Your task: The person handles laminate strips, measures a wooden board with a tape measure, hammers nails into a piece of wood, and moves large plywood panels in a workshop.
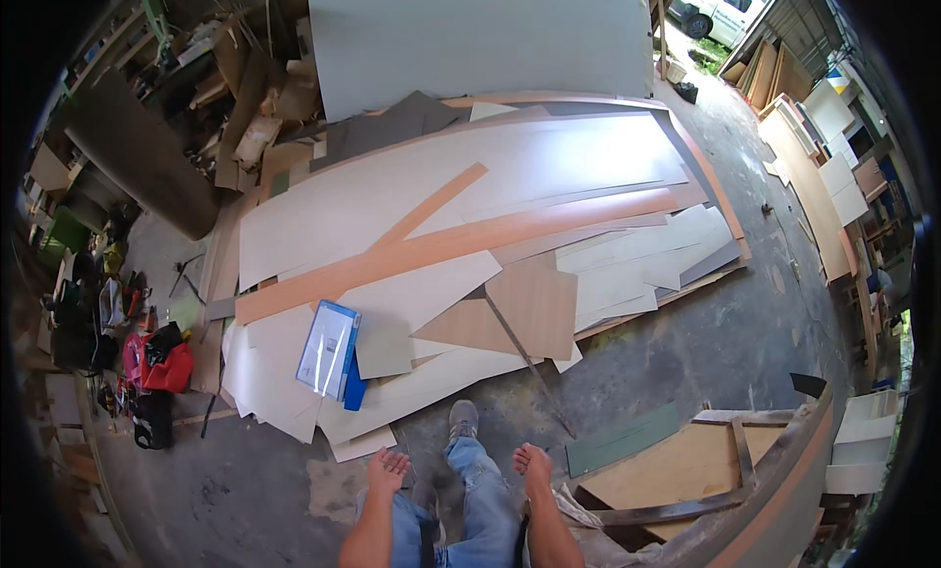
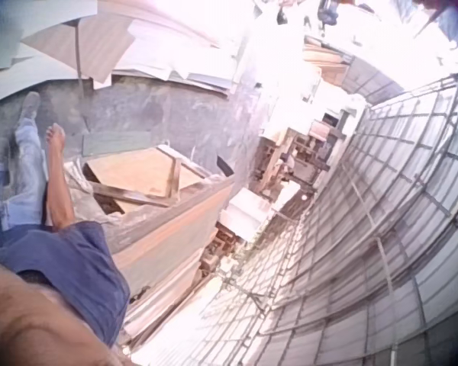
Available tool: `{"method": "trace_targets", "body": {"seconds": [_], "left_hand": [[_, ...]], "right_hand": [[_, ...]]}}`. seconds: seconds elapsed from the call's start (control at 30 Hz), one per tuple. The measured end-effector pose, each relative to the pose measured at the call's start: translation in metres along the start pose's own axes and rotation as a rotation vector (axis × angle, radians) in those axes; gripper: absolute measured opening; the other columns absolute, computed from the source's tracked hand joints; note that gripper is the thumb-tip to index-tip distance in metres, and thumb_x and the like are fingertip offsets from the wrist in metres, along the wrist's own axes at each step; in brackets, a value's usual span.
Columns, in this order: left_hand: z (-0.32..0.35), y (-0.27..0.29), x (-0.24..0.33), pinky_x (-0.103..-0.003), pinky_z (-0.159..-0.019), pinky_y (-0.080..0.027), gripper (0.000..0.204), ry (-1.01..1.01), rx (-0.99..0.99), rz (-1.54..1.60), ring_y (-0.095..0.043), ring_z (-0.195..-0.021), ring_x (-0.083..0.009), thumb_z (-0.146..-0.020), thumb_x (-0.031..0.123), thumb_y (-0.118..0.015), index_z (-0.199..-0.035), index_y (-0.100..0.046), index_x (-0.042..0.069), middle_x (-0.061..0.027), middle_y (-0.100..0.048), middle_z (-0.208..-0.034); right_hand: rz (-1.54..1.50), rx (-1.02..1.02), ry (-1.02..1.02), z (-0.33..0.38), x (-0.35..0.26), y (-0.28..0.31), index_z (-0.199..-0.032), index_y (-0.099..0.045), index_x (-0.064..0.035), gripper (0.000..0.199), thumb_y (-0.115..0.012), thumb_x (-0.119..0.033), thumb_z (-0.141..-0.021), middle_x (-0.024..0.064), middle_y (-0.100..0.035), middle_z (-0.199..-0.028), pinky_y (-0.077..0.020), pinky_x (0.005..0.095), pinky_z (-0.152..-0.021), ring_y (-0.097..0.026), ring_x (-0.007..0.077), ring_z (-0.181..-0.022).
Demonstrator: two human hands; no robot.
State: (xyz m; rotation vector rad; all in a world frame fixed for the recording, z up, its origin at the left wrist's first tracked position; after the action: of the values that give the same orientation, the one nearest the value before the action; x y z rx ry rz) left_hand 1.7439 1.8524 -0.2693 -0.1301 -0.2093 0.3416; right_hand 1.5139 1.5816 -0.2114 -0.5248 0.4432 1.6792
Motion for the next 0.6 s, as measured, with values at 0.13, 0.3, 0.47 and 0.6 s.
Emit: {"method": "trace_targets", "body": {"seconds": [0.13,0.3,0.47,0.6], "left_hand": [[-0.05,-0.025,-0.027,-0.05,-0.101,-0.041,0.079,0.084,0.074,0.029,-0.049,-0.119,-0.0376,-0.084,0.035,-0.067,-0.142,-0.029,-0.002,-0.0225,-0.045,-0.13],[-0.156,-0.054,-0.035,-0.048,-0.112,-0.028,0.099,0.156,0.116,0.189,-0.033,-0.135,-0.0396,-0.078,0.041,-0.072,-0.147,-0.017,-0.003,-0.0261,-0.029,-0.146],[-0.263,-0.038,-0.036,-0.047,-0.116,-0.019,0.117,0.134,0.183,0.242,-0.016,-0.143,-0.0397,-0.074,0.044,-0.076,-0.15,-0.001,-0.003,-0.0266,-0.012,-0.154],[-0.307,-0.032,-0.031,-0.045,-0.117,-0.016,0.122,0.122,0.26,0.31,-0.014,-0.145,-0.0362,-0.071,0.053,-0.078,-0.151,-0.001,0.002,-0.0216,-0.015,-0.155]], "right_hand": [[0.075,0.039,-0.159,-0.092,0.009,-0.003,-0.104,-0.06,-0.0032,0.026,-0.059,-0.026,-0.092,0.0106,-0.068,-0.092,-0.0525,0.0323,-0.061,-0.065,0.0189,-0.075],[0.152,0.043,-0.21,-0.222,0.016,-0.04,-0.12,-0.054,-0.0018,0.043,-0.062,-0.032,-0.091,0.0146,-0.063,-0.111,-0.0515,0.038,-0.077,-0.062,0.0242,-0.097],[0.378,-0.033,-0.243,-0.327,0.04,-0.087,-0.137,-0.042,-0.0028,0.06,-0.062,-0.035,-0.091,0.0181,-0.047,-0.139,-0.042,0.0415,-0.098,-0.046,0.0302,-0.127],[0.167,-0.016,-0.222,-0.385,0.073,-0.096,-0.142,-0.037,-0.0036,0.066,-0.062,-0.037,-0.091,0.0187,-0.041,-0.145,-0.0368,0.0418,-0.102,-0.039,0.0316,-0.134]]}}
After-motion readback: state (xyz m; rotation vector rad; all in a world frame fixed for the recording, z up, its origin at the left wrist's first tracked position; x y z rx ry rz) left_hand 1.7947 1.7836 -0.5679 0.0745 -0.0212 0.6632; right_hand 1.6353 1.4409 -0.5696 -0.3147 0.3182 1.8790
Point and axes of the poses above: each hand's wrist, its own z-axis away from the middle knuckle, its own y-axis out of the back of the hand, x = y × z, the point moved 2 cm from there along -z, towards the middle knuckle
